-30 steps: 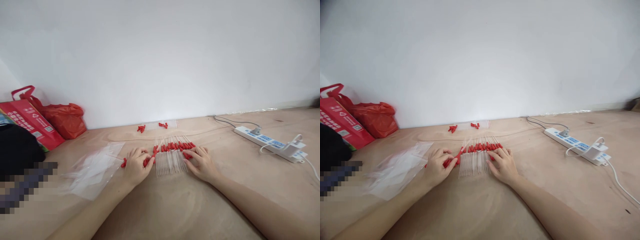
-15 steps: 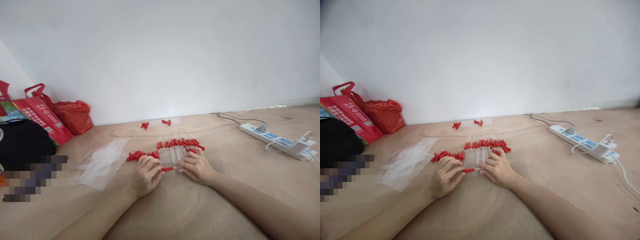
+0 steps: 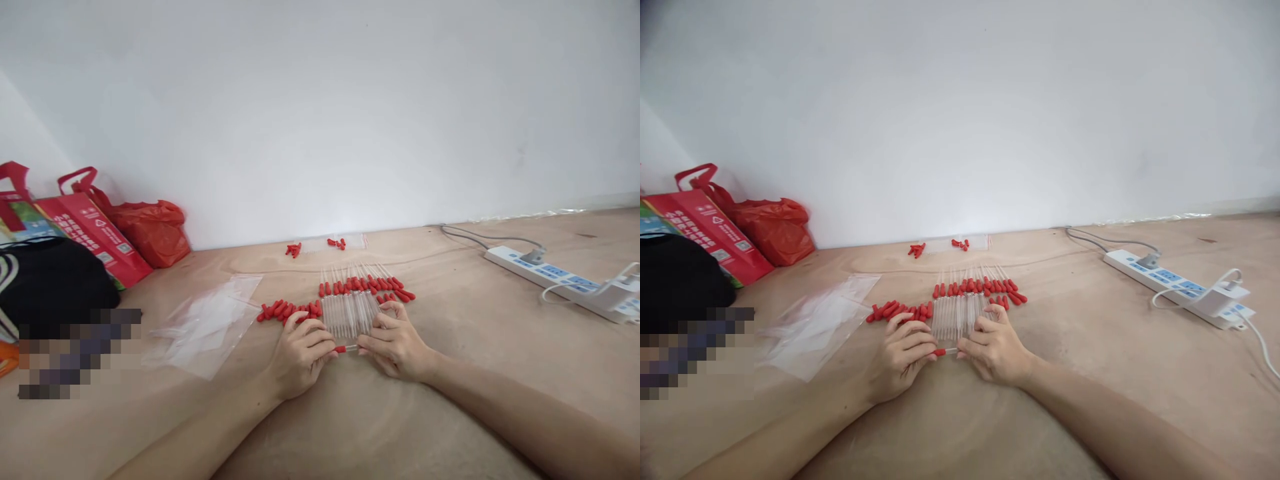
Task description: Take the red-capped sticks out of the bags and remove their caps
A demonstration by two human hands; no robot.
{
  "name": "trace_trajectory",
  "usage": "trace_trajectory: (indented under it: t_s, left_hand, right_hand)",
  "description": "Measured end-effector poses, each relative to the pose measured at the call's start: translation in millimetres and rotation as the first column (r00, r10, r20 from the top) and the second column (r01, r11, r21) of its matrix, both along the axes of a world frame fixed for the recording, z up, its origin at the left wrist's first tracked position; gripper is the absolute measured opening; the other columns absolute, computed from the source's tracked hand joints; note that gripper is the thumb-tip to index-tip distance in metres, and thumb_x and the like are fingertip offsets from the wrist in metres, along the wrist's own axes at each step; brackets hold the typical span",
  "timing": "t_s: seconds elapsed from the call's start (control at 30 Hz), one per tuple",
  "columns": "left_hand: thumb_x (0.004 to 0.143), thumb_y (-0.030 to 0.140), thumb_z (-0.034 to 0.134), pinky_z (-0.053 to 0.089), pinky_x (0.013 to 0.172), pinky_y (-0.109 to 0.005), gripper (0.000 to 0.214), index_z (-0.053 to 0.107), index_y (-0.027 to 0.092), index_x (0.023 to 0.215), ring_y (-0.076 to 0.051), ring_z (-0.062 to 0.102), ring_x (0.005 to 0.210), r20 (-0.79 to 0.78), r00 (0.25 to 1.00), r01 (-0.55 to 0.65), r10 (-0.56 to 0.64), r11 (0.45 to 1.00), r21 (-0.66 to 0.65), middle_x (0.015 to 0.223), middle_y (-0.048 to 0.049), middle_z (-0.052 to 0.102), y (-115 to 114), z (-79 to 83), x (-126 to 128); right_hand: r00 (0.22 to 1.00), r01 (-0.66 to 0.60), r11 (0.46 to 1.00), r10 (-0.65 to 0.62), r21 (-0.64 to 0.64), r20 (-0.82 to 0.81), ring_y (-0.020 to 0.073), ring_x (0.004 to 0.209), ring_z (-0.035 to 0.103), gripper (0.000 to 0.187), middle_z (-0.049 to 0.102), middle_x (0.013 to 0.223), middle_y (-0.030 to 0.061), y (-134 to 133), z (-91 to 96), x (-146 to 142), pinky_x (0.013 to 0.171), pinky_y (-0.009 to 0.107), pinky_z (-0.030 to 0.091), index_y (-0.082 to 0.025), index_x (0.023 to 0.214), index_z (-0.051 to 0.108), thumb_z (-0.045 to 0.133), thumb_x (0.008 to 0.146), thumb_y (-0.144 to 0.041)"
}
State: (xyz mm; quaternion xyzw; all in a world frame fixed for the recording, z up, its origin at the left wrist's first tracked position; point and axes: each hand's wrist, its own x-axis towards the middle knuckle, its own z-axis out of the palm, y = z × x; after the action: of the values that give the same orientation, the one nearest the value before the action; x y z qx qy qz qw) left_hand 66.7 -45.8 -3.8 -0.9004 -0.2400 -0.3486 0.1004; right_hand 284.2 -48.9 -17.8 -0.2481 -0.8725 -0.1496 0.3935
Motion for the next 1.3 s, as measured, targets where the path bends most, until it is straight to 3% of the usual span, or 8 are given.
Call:
trace_trajectory:
  t_s: [0.63,0.77,0.87,1.03,1.13,1.3]
  left_hand:
    - [0.084,0.016,0.046,0.034,0.085,-0.036,0.015,0.057,0.020,0.074,-0.015,0.056,0.083,-0.031,0.999,0.043,-0.043,0.999,0.001,0.073,0.0023,0.066,-5,3.5,1]
    - [0.083,0.014,0.045,0.036,0.083,-0.035,0.016,0.057,0.020,0.075,-0.015,0.057,0.085,-0.023,0.999,0.046,-0.046,0.999,0.008,0.074,0.0017,0.066,-6,5.2,-9]
    - [0.082,0.011,0.046,0.040,0.079,-0.032,0.015,0.057,0.020,0.076,-0.015,0.057,0.084,0.005,0.999,-0.040,0.040,0.999,-0.012,0.075,0.0009,0.065,-4,7.4,-28]
    - [0.083,0.017,0.047,0.046,0.068,-0.025,0.014,0.060,0.019,0.088,-0.013,0.055,0.075,0.180,0.961,-0.192,0.208,0.976,-0.106,0.081,-0.0030,0.057,3,9.8,-49]
    - [0.084,0.023,0.044,0.048,0.067,-0.026,0.021,0.061,0.019,0.095,-0.014,0.053,0.076,0.261,0.889,-0.350,0.376,0.926,-0.141,0.083,-0.0041,0.050,12,10.6,-54]
    - [0.082,0.030,0.041,0.048,0.058,-0.026,0.031,0.060,0.015,0.101,-0.015,0.053,0.073,0.284,0.769,-0.509,0.573,0.817,-0.271,0.083,-0.0060,0.048,30,10.8,-73]
  right_hand:
    - [1.000,-0.001,0.999,0.001,-0.037,0.008,0.0110,0.062,0.043,0.016,0.051,0.048,-0.0048,-4,0.5,-1,0.085,0.038,0.024,-0.020,0.076,0.058,0.045,0.084,-0.024]
    - [1.000,-0.021,0.999,0.021,-0.041,0.004,0.0108,0.061,0.044,0.016,0.052,0.049,-0.0046,-4,-0.7,6,0.084,0.038,0.024,-0.020,0.076,0.059,0.045,0.083,-0.025]
    - [0.994,0.083,0.992,-0.089,-0.094,-0.062,0.0117,0.062,0.046,0.019,0.056,0.054,-0.0023,0,-1.8,20,0.083,0.038,0.026,-0.021,0.076,0.061,0.044,0.083,-0.024]
    - [0.930,0.325,0.925,-0.350,-0.195,-0.108,0.0143,0.066,0.050,0.024,0.061,0.064,0.0012,13,-5.1,31,0.076,0.033,0.029,-0.021,0.092,0.062,0.040,0.084,-0.023]
    - [0.877,0.429,0.878,-0.461,-0.215,-0.135,0.0159,0.071,0.053,0.029,0.064,0.074,0.0047,21,-8.1,31,0.071,0.031,0.031,-0.019,0.097,0.060,0.035,0.085,-0.022]
    - [0.841,0.466,0.843,-0.516,-0.268,-0.161,0.0162,0.067,0.054,0.023,0.064,0.068,0.0027,28,-12.1,34,0.070,0.031,0.030,-0.020,0.081,0.061,0.039,0.083,-0.025]
